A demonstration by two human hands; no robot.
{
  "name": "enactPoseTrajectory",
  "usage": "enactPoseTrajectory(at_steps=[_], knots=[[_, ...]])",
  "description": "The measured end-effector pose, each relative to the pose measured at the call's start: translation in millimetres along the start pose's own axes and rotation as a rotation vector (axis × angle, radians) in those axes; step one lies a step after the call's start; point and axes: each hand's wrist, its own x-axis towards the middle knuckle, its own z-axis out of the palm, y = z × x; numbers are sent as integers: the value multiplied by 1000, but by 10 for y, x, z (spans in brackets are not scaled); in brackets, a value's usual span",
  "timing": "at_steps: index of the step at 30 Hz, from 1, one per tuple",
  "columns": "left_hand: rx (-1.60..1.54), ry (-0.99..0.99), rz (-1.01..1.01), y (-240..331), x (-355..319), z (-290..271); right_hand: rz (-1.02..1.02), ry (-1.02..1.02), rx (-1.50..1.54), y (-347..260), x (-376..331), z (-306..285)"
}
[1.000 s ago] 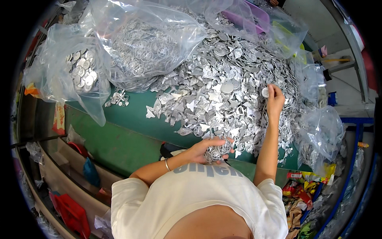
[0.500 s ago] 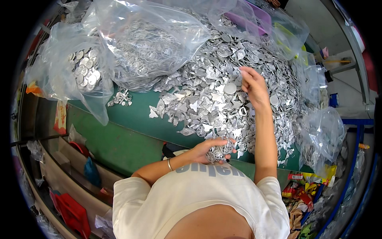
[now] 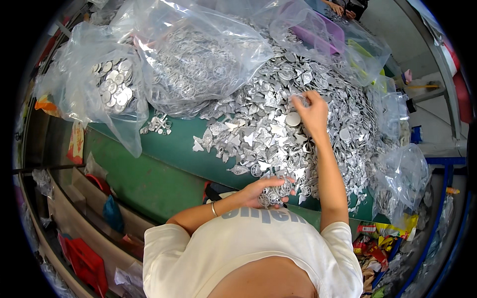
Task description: The person picks up metal butterfly-shaped parts from a large pile on a table, stacks them in their hand, and places the stacks into plastic bags.
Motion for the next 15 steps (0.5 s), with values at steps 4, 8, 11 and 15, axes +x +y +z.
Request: enactPoseTrajectory(at_steps=[4,8,11,15], knots=[[4,-12,-19,-11,25,-25,241,-4,464,316,-4,-195],[13,6,-42,2,26,-1,667,-156,1090,300,-56,-488],[-9,-10,-39,-6,30,13,810,-192,1444,320,-125,-522],[2,2,-34,-6,24,12,933,-124,1466,284,-175,-524]])
